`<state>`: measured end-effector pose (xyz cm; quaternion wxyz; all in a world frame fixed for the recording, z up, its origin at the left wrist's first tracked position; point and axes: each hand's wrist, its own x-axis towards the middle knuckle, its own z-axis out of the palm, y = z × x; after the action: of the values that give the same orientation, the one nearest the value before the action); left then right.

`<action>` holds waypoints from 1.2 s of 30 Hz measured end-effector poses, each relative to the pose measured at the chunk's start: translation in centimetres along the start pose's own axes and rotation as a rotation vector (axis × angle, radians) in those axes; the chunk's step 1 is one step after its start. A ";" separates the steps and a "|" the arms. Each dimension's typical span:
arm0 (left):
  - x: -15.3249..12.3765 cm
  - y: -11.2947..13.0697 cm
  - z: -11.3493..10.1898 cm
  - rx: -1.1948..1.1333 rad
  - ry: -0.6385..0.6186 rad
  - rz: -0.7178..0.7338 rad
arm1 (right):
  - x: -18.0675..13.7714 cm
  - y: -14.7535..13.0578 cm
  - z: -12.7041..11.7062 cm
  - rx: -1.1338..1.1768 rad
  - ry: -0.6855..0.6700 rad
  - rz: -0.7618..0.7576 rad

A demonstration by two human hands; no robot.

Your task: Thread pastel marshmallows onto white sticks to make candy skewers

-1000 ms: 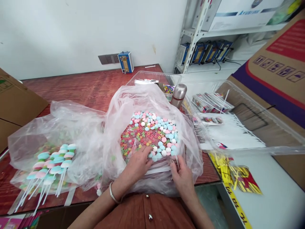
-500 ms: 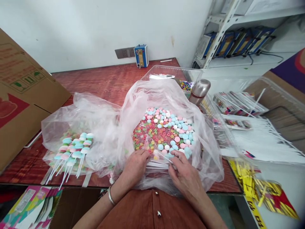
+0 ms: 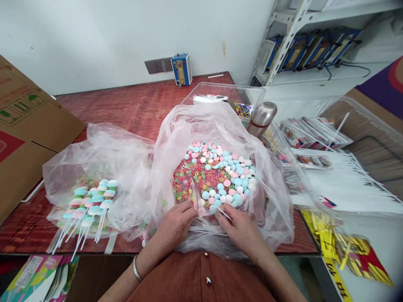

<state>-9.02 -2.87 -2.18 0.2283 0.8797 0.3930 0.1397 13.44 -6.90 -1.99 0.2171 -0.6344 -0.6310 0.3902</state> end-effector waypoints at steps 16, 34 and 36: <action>0.0 -1.2 -0.4 -0.352 0.181 -0.309 | 1.4 -0.2 -0.5 0.372 0.359 -0.110; -0.7 0.7 -1.4 0.035 -0.197 -0.141 | -1.9 2.3 -1.2 -0.179 0.202 0.023; -0.6 1.2 -1.2 0.005 -0.161 -0.140 | -1.6 1.0 -1.7 -0.160 0.358 -0.018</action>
<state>-9.24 -3.67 -0.60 0.2661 0.8591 0.4342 0.0513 15.58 -8.23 -1.34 0.2782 -0.7034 -0.6169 0.2175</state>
